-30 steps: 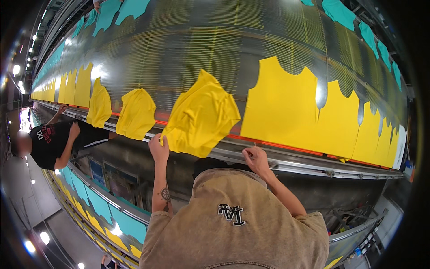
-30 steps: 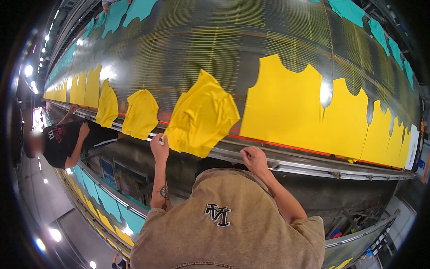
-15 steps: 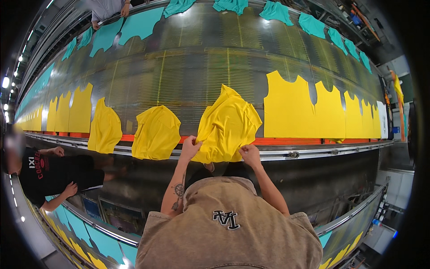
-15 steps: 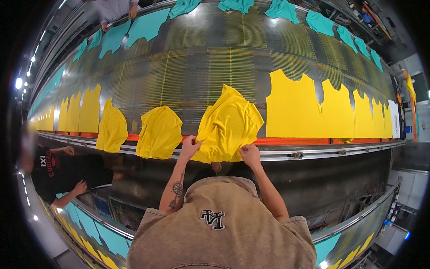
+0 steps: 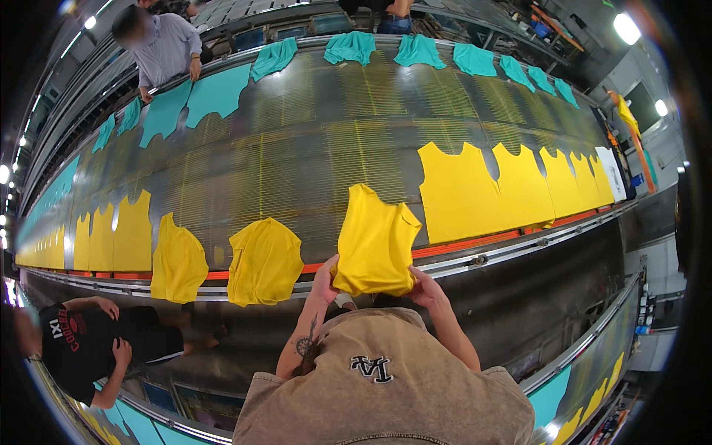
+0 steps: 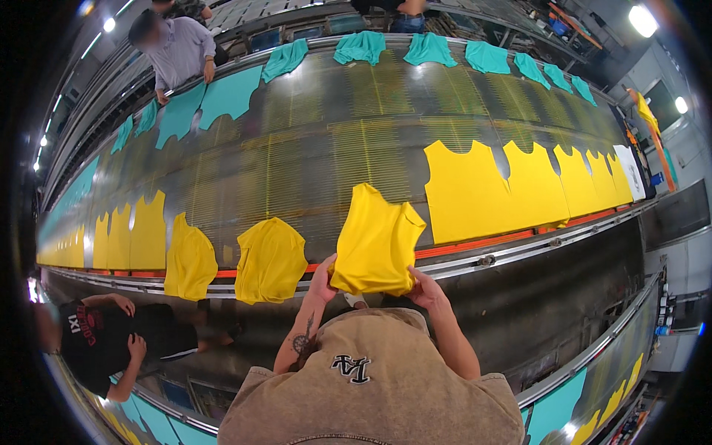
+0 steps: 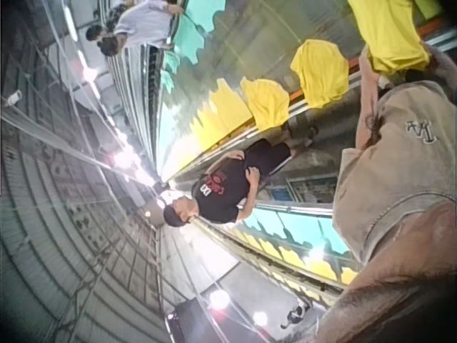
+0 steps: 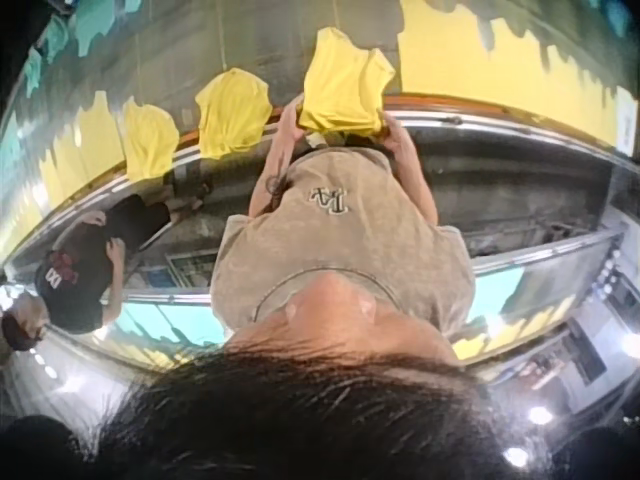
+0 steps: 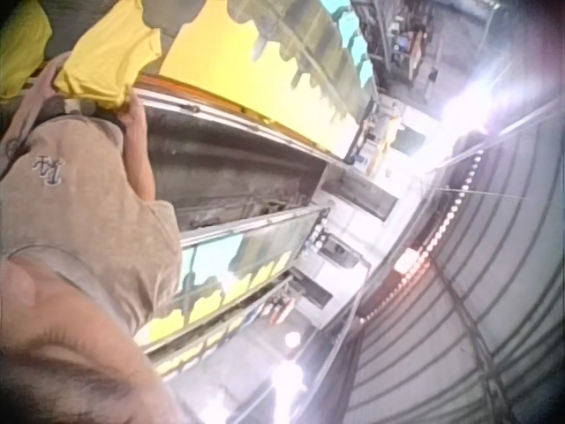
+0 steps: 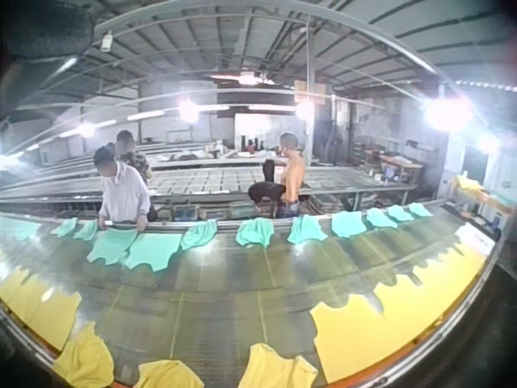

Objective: The person places teal and yellow tank tops onto a moving conveyor belt in a factory setting. They unfold each garment and smooth it flat on the belt surface as it moves along the line.

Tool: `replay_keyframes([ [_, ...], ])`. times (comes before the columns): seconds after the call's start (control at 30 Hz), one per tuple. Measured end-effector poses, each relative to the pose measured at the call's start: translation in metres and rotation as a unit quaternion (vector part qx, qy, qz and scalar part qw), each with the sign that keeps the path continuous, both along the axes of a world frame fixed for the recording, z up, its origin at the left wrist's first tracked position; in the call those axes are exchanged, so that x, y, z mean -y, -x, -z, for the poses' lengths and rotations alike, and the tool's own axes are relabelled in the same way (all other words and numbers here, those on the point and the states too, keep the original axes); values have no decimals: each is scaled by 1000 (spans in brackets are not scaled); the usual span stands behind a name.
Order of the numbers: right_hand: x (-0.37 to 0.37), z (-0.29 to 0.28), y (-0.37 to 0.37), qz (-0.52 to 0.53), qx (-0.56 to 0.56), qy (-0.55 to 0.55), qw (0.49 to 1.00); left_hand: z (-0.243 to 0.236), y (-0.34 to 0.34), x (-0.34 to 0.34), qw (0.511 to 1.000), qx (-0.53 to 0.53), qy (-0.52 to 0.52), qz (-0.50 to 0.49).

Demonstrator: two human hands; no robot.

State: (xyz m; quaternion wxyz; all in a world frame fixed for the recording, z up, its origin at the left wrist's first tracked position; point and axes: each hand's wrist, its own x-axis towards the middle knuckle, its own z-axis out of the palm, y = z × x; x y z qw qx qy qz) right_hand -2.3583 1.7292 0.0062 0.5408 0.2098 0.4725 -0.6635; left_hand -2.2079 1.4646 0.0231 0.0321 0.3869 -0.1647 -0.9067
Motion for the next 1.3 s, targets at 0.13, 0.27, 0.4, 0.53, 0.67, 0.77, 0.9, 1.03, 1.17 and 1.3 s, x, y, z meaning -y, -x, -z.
replay_keyframes([
  [0.13, -21, -48, -6, 94, 32, 209, 973, -32, -10, 3, 987, -52, 149, -34],
  [0.27, -22, -82, 7, 46, -128, 153, 979, -47, -20, 14, 961, -63, 263, -48],
  [0.4, -28, -122, 35, 62, -292, 33, 954, -63, -27, 34, 930, -66, 346, -102],
  [0.53, -17, -164, 67, 111, -377, -5, 920, -92, -17, 56, 895, -32, 425, -132],
  [0.67, 8, -198, 102, 140, -399, 40, 905, -128, 10, 80, 847, 12, 514, -135],
  [0.77, 30, -208, 137, 142, -415, 47, 898, -144, 45, 104, 849, -22, 505, -157],
  [0.9, 65, -206, 191, 139, -424, 32, 894, -159, 85, 138, 866, -33, 475, -152],
  [1.03, 100, -199, 243, 118, -422, -1, 899, -165, 121, 165, 867, -54, 478, -133],
  [1.17, 137, -192, 297, 85, -400, 27, 912, -163, 161, 205, 867, -53, 490, -73],
  [1.3, 161, -194, 336, 20, -431, 29, 902, -158, 195, 240, 876, -64, 473, -62],
])
